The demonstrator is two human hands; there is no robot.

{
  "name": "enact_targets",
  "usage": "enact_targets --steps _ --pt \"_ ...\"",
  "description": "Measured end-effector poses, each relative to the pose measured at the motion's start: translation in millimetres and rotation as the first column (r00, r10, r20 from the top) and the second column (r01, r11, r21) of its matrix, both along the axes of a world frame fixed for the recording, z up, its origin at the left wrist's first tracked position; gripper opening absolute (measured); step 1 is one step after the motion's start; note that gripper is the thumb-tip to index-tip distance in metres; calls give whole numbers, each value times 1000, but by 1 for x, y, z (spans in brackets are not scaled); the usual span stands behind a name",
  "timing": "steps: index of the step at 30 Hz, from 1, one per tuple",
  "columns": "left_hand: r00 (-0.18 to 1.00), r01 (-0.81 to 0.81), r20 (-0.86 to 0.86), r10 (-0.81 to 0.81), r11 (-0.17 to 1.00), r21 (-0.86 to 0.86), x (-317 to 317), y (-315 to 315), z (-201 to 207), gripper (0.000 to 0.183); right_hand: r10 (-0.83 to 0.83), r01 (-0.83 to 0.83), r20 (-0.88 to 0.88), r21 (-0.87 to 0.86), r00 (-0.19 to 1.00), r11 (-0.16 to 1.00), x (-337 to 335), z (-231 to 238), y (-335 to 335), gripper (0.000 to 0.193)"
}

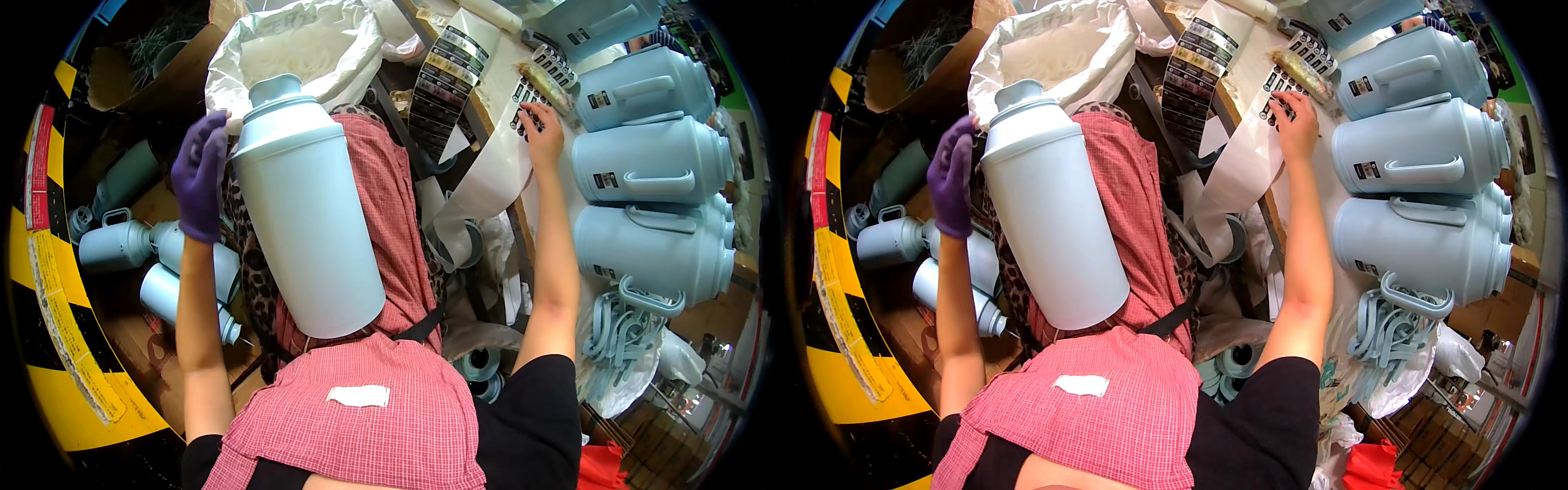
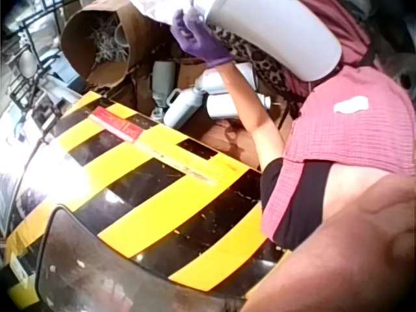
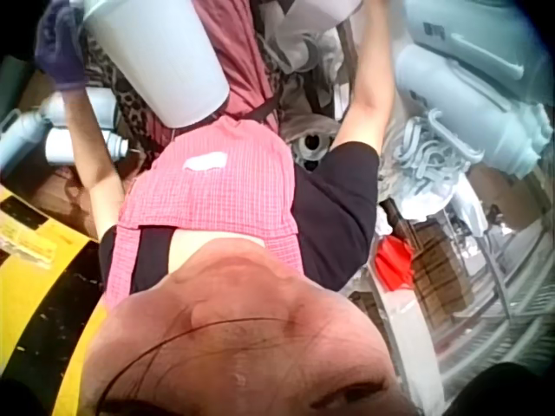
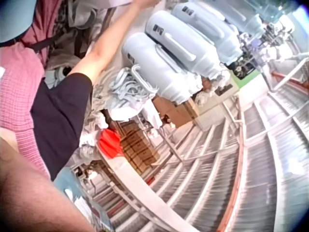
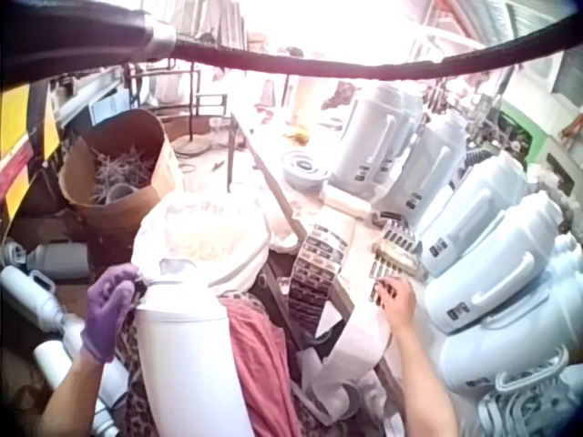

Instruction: The person picks up a blue thermos, checks the rim and interior by hand, peels a label from a strip and applies it to the side of the container, and handles a plastic lid.

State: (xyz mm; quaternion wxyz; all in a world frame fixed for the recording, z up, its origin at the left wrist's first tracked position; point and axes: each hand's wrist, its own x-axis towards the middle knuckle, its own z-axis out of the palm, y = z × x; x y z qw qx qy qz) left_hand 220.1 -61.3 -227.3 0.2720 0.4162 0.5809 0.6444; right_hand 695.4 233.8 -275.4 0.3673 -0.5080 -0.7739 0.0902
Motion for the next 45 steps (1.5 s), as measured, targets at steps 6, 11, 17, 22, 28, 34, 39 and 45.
enact_targets --steps 6,11,17,22,28,34,39,45 --pt "988 -156 -1 156 988 -1 20 -64 -18 30 -11 9 88 22 996 1000 -11 9 1 21" --pt "971 -217 88 221 975 -47 21 -88 -31 32 -116 86 234 134 965 987 -15 3 -8 18" --pt "958 -245 130 254 966 -83 23 -99 -43 30 -58 50 93 90 994 995 -9 0 -9 19" --pt "960 -242 124 250 967 -80 23 -101 -48 30 -93 95 50 -35 994 995 -9 6 -3 21" --pt "946 -274 156 283 958 -80 21 -106 -56 27 -167 149 141 124 976 981 -15 0 -13 19" --pt "945 -265 155 286 953 -144 22 -110 -61 28 -125 95 162 178 979 979 -18 -3 -15 18" --pt "945 -263 158 287 951 -160 22 -112 -64 27 -88 83 65 79 994 993 -12 0 -5 18" --pt "936 -267 196 291 953 -140 20 -116 -74 27 -143 137 75 80 987 987 -11 -6 -4 18"
